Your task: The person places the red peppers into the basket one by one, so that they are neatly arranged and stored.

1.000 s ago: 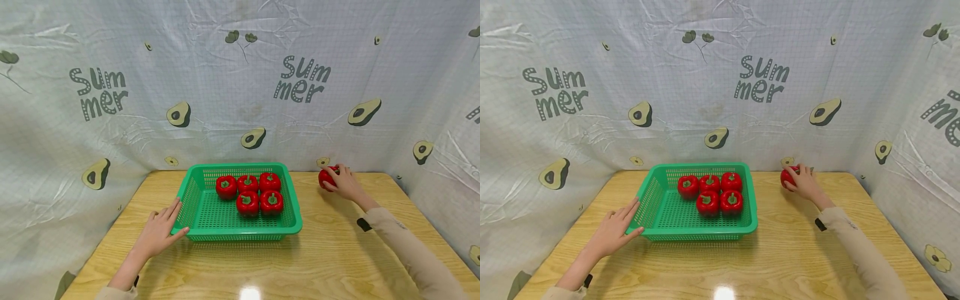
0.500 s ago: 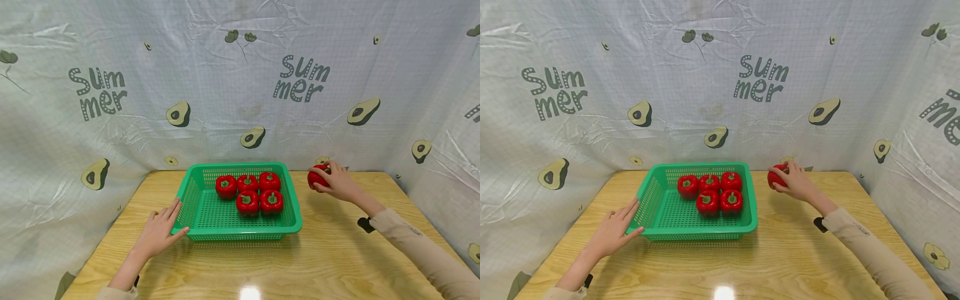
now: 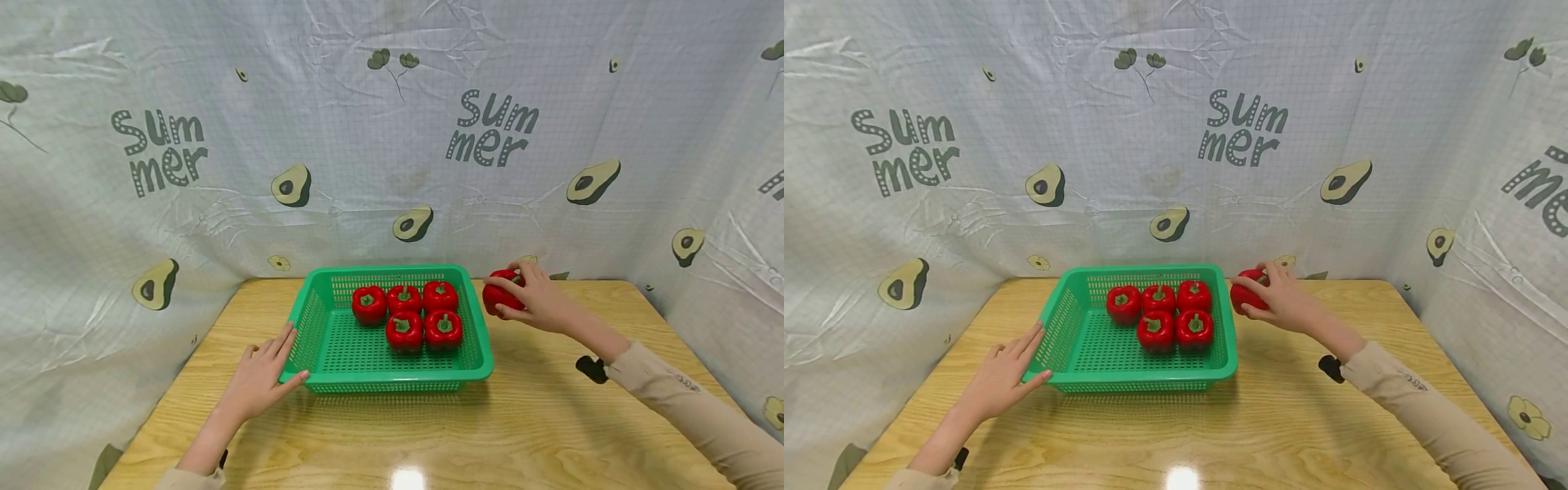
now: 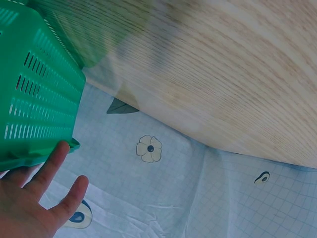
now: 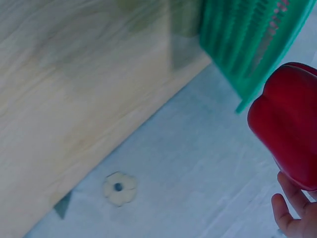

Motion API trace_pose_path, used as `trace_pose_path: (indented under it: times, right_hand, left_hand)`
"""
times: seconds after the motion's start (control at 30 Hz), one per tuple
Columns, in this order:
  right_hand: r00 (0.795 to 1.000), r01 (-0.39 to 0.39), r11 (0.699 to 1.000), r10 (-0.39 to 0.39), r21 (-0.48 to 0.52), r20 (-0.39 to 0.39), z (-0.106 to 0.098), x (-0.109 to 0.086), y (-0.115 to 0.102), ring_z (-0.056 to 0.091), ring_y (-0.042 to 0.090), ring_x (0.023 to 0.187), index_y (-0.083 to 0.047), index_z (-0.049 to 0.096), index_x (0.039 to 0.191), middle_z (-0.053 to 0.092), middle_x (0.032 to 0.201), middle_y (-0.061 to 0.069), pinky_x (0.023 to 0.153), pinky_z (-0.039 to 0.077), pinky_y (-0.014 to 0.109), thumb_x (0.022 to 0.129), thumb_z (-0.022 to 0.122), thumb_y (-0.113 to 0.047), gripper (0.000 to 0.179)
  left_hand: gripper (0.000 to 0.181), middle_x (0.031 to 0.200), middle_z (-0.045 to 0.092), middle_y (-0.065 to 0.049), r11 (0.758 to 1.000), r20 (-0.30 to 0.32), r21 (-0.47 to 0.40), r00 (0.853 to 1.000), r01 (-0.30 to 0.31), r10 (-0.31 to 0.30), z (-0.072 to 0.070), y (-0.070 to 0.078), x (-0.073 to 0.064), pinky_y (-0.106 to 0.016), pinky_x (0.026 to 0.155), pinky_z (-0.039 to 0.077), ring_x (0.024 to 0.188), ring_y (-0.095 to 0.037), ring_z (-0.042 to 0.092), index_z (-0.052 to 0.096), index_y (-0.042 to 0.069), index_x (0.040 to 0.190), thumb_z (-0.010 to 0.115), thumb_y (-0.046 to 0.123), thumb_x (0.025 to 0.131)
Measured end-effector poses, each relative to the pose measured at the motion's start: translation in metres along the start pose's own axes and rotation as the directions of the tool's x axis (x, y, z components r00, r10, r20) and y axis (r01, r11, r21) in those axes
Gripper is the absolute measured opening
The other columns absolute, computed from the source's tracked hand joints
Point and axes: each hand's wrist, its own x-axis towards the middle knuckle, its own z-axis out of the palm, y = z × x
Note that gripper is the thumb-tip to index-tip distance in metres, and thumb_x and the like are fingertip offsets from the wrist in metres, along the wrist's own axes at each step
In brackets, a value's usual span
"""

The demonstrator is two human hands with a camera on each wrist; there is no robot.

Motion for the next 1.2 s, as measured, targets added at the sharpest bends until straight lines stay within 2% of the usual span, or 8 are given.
trace_pose_path:
  times: [0.17, 0.47, 0.7, 0.9, 1.2]
  right_hand:
    - [0.998, 0.060, 0.998, -0.060, -0.001, 0.007, -0.003, 0.011, -0.015, 0.044, 0.028, 0.093, -0.026, 0.053, 0.122, 0.044, 0.109, 0.014, 0.077, 0.037, 0.045, 0.079, 0.065, -0.032, 0.045]
    - [0.987, 0.141, 0.990, -0.140, -0.005, 0.078, -0.009, 0.031, -0.042, 0.043, 0.024, 0.096, -0.029, 0.051, 0.123, 0.045, 0.112, 0.012, 0.078, 0.034, 0.041, 0.080, 0.063, -0.035, 0.045]
    - [0.967, 0.250, 0.968, -0.248, -0.021, 0.047, -0.003, 0.051, -0.060, 0.043, 0.024, 0.094, -0.028, 0.052, 0.121, 0.049, 0.105, 0.011, 0.077, 0.035, 0.040, 0.079, 0.064, -0.035, 0.044]
    - [0.950, 0.312, 0.949, -0.310, -0.040, 0.043, 0.001, 0.069, -0.076, 0.044, 0.021, 0.090, -0.027, 0.054, 0.120, 0.051, 0.106, 0.009, 0.076, 0.035, 0.038, 0.080, 0.062, -0.038, 0.042]
    - [0.934, 0.347, 0.938, -0.343, -0.024, 0.096, 0.010, 0.093, -0.101, 0.043, 0.019, 0.096, -0.029, 0.052, 0.119, 0.048, 0.109, 0.009, 0.077, 0.034, 0.035, 0.084, 0.055, -0.042, 0.038]
  left_hand:
    - [0.077, 0.144, 0.030, -0.015, 1.000, 0.003, 0.000, 1.000, 0.002, -0.002, 0.000, 0.000, 0.000, -0.055, 0.088, 0.034, 0.113, -0.034, 0.049, 0.033, 0.001, 0.137, 0.049, 0.053, 0.084]
    - [0.077, 0.145, 0.029, -0.015, 1.000, 0.010, -0.011, 1.000, 0.003, -0.003, 0.001, 0.000, 0.001, -0.056, 0.089, 0.033, 0.114, -0.034, 0.049, 0.032, 0.001, 0.138, 0.049, 0.053, 0.084]
    - [0.077, 0.144, 0.029, -0.015, 1.000, 0.007, -0.008, 1.000, 0.000, 0.000, 0.001, 0.000, 0.002, -0.057, 0.090, 0.033, 0.114, -0.034, 0.049, 0.032, 0.001, 0.138, 0.049, 0.053, 0.084]
    - [0.077, 0.144, 0.029, -0.015, 1.000, 0.010, -0.003, 1.000, 0.000, 0.000, 0.000, 0.000, 0.001, -0.056, 0.089, 0.033, 0.114, -0.034, 0.049, 0.032, 0.001, 0.138, 0.049, 0.053, 0.083]
    - [0.077, 0.144, 0.030, -0.015, 1.000, 0.005, -0.001, 1.000, 0.003, -0.003, -0.001, 0.000, 0.000, -0.055, 0.089, 0.033, 0.114, -0.033, 0.049, 0.032, 0.001, 0.138, 0.049, 0.053, 0.083]
